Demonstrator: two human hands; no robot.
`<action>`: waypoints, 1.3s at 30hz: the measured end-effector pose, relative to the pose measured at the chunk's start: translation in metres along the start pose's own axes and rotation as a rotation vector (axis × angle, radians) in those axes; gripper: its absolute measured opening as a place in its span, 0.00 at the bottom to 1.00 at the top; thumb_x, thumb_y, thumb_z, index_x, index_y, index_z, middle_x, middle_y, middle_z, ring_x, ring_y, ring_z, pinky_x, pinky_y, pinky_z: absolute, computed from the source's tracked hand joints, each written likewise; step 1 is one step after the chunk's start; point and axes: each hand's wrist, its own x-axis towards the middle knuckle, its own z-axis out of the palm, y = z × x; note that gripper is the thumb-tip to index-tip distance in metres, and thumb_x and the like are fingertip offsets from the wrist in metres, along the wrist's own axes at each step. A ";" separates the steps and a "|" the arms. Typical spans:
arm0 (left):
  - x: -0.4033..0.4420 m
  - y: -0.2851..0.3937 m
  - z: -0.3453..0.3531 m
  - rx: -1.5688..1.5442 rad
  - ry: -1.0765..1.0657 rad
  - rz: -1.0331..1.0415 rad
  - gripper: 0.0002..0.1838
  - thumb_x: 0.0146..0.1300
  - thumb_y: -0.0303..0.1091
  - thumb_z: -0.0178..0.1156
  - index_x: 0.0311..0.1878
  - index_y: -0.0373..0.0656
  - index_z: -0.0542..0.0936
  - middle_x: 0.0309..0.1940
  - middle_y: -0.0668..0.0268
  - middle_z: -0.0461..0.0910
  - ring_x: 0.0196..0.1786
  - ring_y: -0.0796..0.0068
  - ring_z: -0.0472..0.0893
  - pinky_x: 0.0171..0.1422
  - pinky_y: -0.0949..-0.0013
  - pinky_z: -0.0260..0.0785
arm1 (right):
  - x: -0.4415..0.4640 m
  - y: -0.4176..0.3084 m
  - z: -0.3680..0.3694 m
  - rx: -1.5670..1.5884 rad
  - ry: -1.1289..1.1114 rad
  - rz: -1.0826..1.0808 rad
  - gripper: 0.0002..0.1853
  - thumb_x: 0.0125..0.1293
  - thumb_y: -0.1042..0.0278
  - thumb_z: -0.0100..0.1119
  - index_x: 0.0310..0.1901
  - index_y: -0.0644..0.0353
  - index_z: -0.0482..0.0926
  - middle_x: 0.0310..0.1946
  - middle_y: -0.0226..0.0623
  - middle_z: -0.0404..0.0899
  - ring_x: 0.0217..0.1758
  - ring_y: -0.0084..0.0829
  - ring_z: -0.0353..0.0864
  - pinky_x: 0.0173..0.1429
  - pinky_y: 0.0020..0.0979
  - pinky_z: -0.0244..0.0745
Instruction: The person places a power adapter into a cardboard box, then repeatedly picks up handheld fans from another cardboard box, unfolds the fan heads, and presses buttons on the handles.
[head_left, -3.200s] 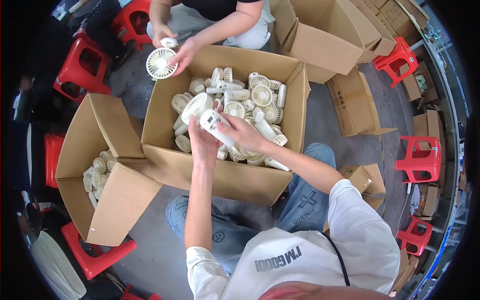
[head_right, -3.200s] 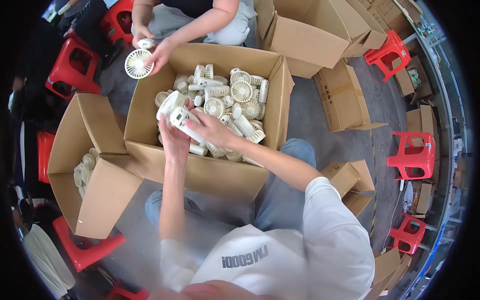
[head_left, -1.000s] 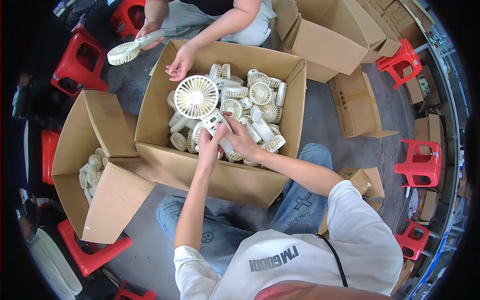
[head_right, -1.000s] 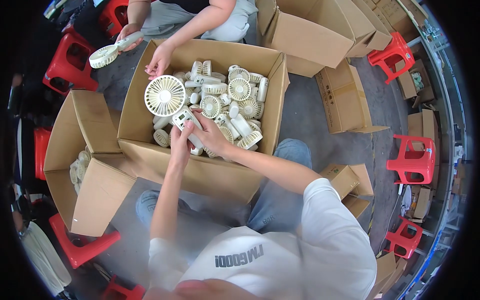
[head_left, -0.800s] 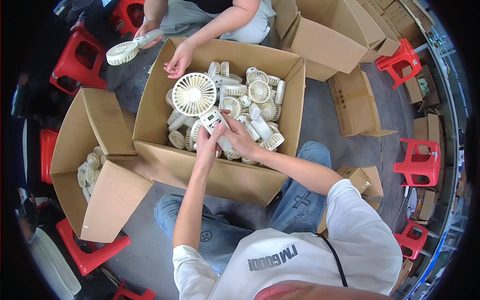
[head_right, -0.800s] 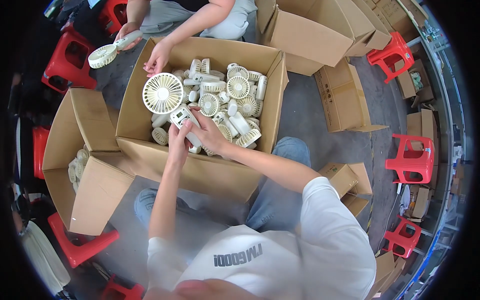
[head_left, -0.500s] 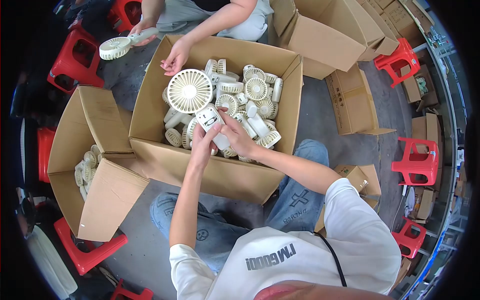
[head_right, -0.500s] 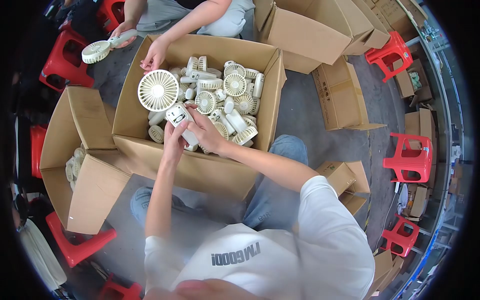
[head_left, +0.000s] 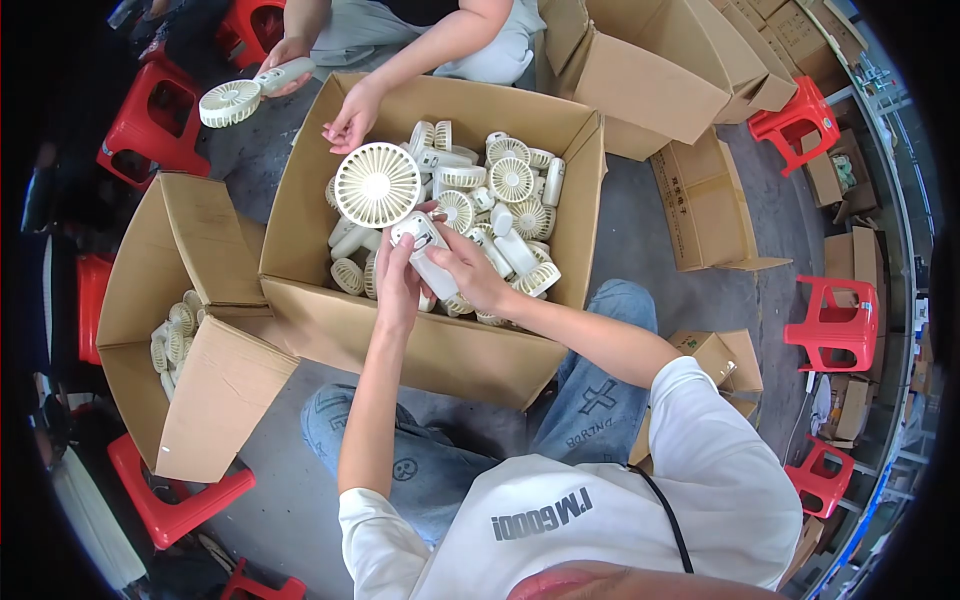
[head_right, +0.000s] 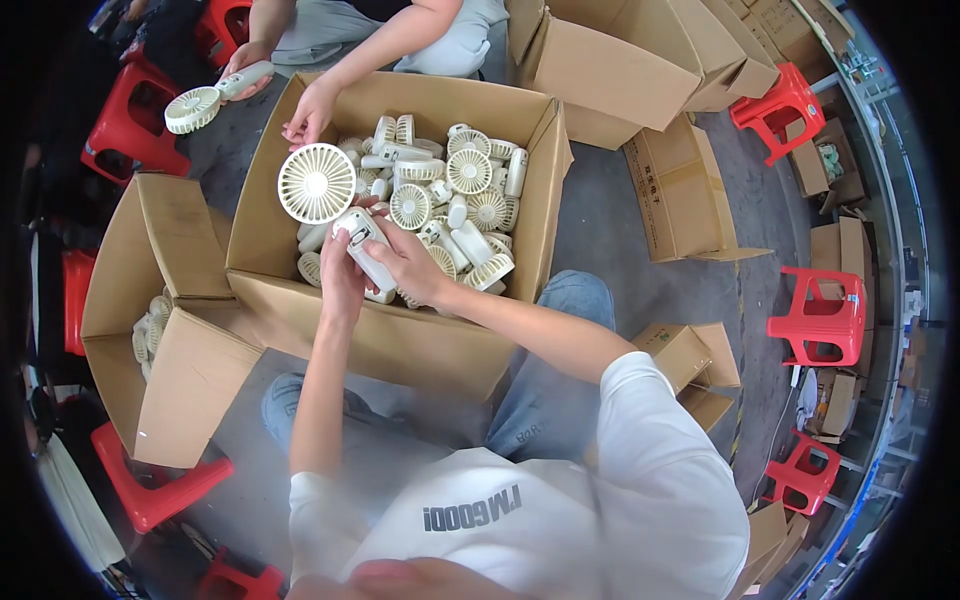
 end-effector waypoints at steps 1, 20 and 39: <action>0.000 0.002 -0.001 -0.001 0.006 -0.013 0.29 0.68 0.48 0.46 0.65 0.37 0.64 0.59 0.56 0.71 0.56 0.69 0.75 0.50 0.73 0.74 | 0.000 0.002 0.000 0.003 -0.023 0.000 0.19 0.71 0.59 0.44 0.58 0.62 0.67 0.33 0.32 0.75 0.28 0.20 0.75 0.30 0.23 0.71; 0.001 -0.005 -0.001 -0.036 0.001 0.037 0.29 0.62 0.35 0.59 0.65 0.40 0.63 0.57 0.61 0.73 0.46 0.78 0.78 0.32 0.80 0.74 | 0.004 0.008 -0.005 0.007 0.007 0.008 0.19 0.72 0.57 0.45 0.56 0.62 0.67 0.34 0.31 0.76 0.32 0.19 0.75 0.35 0.24 0.72; 0.006 0.015 -0.003 0.298 0.230 0.402 0.31 0.65 0.34 0.53 0.69 0.37 0.57 0.65 0.55 0.63 0.67 0.63 0.63 0.70 0.59 0.58 | 0.004 -0.007 0.000 0.036 0.028 0.027 0.21 0.70 0.57 0.50 0.56 0.65 0.67 0.28 0.34 0.75 0.22 0.22 0.74 0.28 0.25 0.70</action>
